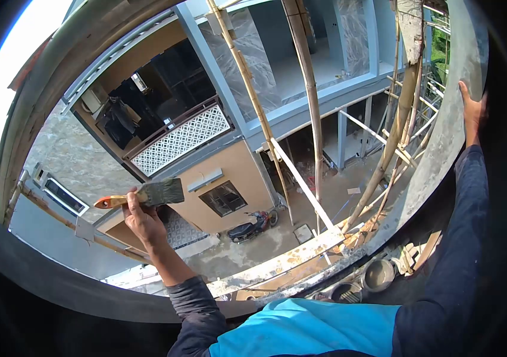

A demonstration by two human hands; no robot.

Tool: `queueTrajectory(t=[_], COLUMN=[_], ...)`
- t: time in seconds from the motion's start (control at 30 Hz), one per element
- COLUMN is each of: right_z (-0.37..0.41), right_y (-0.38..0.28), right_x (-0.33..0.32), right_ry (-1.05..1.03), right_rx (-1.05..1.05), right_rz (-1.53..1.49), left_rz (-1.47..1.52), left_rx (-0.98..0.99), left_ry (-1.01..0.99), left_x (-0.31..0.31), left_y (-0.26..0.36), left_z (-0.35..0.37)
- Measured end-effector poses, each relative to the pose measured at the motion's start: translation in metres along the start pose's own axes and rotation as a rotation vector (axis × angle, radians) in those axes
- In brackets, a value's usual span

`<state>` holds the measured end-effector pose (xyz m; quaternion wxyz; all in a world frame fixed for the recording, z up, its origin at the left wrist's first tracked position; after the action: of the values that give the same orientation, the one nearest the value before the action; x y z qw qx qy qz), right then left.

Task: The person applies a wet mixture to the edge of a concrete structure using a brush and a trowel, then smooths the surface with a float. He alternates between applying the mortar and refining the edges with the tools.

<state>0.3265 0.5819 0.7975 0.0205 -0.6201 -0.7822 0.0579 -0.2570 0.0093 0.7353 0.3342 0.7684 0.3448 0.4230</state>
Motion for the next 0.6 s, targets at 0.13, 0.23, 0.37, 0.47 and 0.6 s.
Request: queueTrajectory(t=[0.13, 0.23, 0.37, 0.47, 0.6], right_z=[-0.005, -0.013, 0.001, 0.012, 0.012], right_y=[0.009, 0.050, 0.007, 0.004, -0.011], right_x=[0.016, 0.051, 0.020, 0.016, 0.000], right_ry=[0.000, 0.146, 0.071, 0.150, 0.403], right_rx=[-0.083, -0.301, -0.066, 0.021, -0.302], right_rz=[-0.113, -0.091, -0.168, -0.119, -0.047], left_rz=[-0.398, -0.611, -1.134, -1.406, -1.489], left_rx=[-0.245, -0.282, -0.201, 0.063, -0.064], left_ry=[0.140, 0.099, -0.113, -0.226, -0.340], left_x=[-0.033, -0.061, -0.032, -0.013, 0.000], left_y=[-0.119, -0.162, -0.148, -0.144, -0.154], left_z=[0.108, 0.164, 0.203, 0.210, 0.221])
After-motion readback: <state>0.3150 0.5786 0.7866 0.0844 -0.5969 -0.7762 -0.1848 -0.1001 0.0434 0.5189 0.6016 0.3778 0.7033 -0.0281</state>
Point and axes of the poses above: each hand's wrist, its own z-axis away from the middle knuckle, its own x-axis out of the palm, y = z × x, the point moved 3 cm from there along -z, towards the middle knuckle, and after that the axes turned 12 degrees about -x, right-handed, at the moved point
